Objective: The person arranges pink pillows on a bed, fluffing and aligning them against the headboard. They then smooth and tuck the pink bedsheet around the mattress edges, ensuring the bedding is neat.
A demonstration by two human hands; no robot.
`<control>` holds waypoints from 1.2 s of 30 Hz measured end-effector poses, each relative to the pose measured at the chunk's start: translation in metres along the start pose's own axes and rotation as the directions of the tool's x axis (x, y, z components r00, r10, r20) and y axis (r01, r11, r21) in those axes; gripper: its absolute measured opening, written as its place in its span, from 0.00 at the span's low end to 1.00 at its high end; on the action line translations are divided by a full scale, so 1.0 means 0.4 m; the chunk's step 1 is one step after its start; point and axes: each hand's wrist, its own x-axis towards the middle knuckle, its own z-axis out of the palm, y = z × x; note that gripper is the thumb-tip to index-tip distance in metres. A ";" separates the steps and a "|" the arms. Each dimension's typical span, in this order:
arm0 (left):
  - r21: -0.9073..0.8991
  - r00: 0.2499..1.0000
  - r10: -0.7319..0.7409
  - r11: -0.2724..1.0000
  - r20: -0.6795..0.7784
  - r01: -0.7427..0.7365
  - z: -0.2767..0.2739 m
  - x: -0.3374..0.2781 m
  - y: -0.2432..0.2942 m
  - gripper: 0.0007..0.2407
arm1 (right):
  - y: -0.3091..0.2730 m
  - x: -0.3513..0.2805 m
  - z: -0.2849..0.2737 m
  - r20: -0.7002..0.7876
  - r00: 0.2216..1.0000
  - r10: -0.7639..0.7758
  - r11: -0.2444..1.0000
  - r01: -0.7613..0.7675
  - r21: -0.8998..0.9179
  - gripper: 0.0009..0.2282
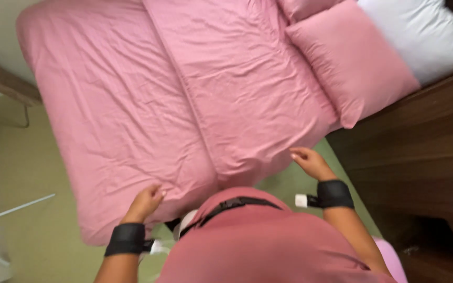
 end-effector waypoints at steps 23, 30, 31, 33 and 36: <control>-0.061 0.996 -0.080 0.995 0.027 0.081 0.380 0.157 0.189 0.18 | 0.266 0.027 -0.049 0.071 0.983 0.172 0.983 -0.167 -0.075 0.16; 0.040 0.987 -0.081 0.996 0.140 0.076 0.542 0.328 0.121 0.17 | 0.273 0.033 -0.037 0.079 0.978 0.195 0.976 -0.186 -0.110 0.16; -0.024 0.982 -0.110 0.993 0.154 0.115 0.569 0.355 0.104 0.18 | 0.276 0.034 -0.035 0.082 0.971 0.226 0.970 -0.216 -0.112 0.16; 0.197 0.976 -0.130 0.976 0.175 0.095 0.531 0.335 0.195 0.20 | 0.280 0.026 -0.035 0.085 0.970 0.229 0.967 -0.217 -0.131 0.16; 0.470 0.914 -0.277 0.875 0.297 0.112 0.374 0.283 0.467 0.28 | 0.302 0.020 -0.036 0.083 0.963 0.255 0.956 -0.238 -0.171 0.16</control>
